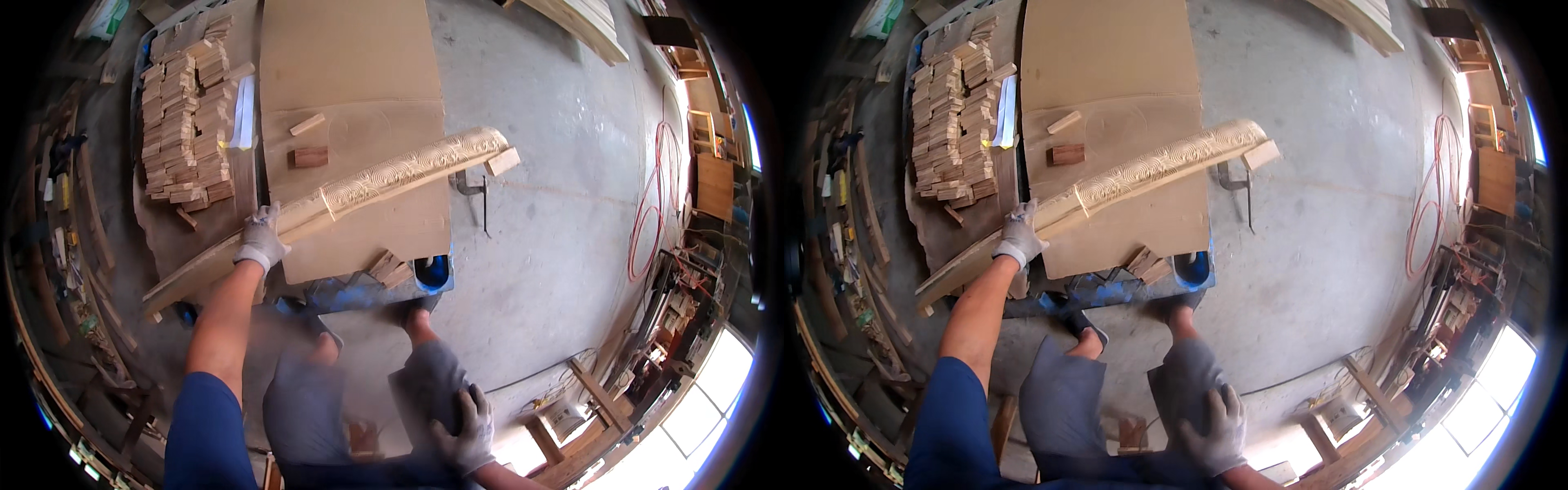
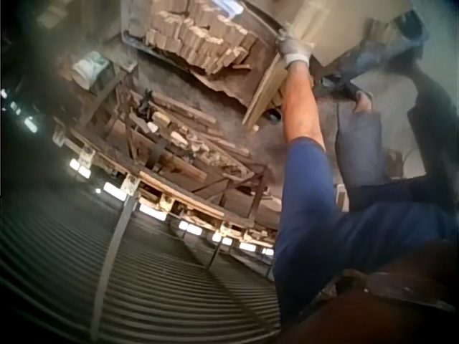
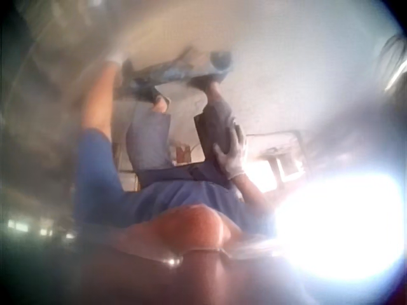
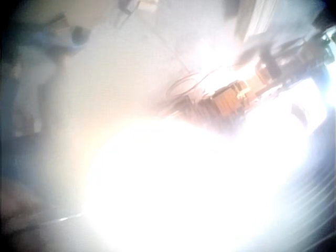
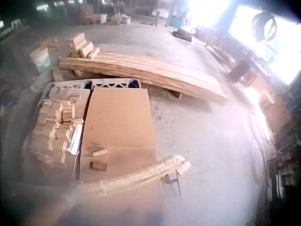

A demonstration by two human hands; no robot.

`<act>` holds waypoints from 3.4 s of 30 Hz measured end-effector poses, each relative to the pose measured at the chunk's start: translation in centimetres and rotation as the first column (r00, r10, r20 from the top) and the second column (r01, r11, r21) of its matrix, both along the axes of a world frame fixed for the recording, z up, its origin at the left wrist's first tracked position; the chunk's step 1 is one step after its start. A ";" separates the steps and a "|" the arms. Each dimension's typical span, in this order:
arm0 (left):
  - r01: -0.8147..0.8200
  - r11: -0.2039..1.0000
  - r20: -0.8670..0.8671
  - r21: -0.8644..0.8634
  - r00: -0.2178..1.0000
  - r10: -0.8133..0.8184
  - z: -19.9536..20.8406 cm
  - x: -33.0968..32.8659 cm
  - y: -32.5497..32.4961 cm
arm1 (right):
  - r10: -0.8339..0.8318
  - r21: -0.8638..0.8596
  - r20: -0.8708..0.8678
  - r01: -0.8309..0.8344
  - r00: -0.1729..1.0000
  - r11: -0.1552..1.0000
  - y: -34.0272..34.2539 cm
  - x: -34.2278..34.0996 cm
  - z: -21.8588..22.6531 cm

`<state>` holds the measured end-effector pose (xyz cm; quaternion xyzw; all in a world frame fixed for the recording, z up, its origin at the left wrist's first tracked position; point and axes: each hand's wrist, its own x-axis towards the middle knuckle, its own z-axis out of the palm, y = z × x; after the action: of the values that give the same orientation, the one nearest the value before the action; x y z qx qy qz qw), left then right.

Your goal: The person carves a decorative pattern into a long wooden plank using a chisel and mallet. They secure the plank with a clamp, chip away wood to form a repeating design, and periodically inspect the progress. The person repositions the plank and continues carving along its length.

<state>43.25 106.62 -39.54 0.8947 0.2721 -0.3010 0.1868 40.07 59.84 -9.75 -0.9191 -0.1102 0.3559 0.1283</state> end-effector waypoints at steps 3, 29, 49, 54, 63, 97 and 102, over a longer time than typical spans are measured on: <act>0.019 1.000 -0.041 -0.018 0.999 -0.020 0.0 0.0 0.7 | 0.025 -0.030 -0.013 -0.025 1.000 0.999 0.4 0.5 0.2; 0.255 0.829 -0.235 0.498 0.960 -0.154 -8.7 -4.1 -3.2 | -0.042 0.054 -0.047 0.045 0.998 0.998 -2.2 2.4 -0.1; -0.183 0.951 -0.022 -0.250 0.983 0.183 29.9 -13.5 -28.3 | -0.085 -0.119 -0.347 0.046 0.934 0.992 -3.3 4.5 -0.4; -0.118 0.964 -0.133 -0.240 0.987 0.088 33.4 -14.6 -29.4 | -0.264 -0.121 -0.274 0.240 0.925 0.963 -5.8 2.8 2.1; -0.217 0.856 -0.163 -0.468 0.974 0.158 35.7 -19.4 -29.4 | -0.012 -0.298 -0.590 -0.204 0.808 0.932 -12.1 5.1 12.1; 0.230 0.966 0.186 0.113 0.951 -0.249 0.6 21.2 -21.7 | -0.003 -0.228 -0.103 -0.021 0.995 0.973 -4.9 33.5 -39.7; 0.295 0.934 0.262 0.203 0.903 -0.342 -3.4 20.9 -21.6 | -0.052 -0.192 -0.025 0.046 0.998 0.980 -2.8 35.4 -43.1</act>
<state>64.12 85.03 -42.98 0.9736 0.1144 -0.1693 0.1016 75.49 57.05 -52.87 -0.9242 -0.0509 0.3751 0.0499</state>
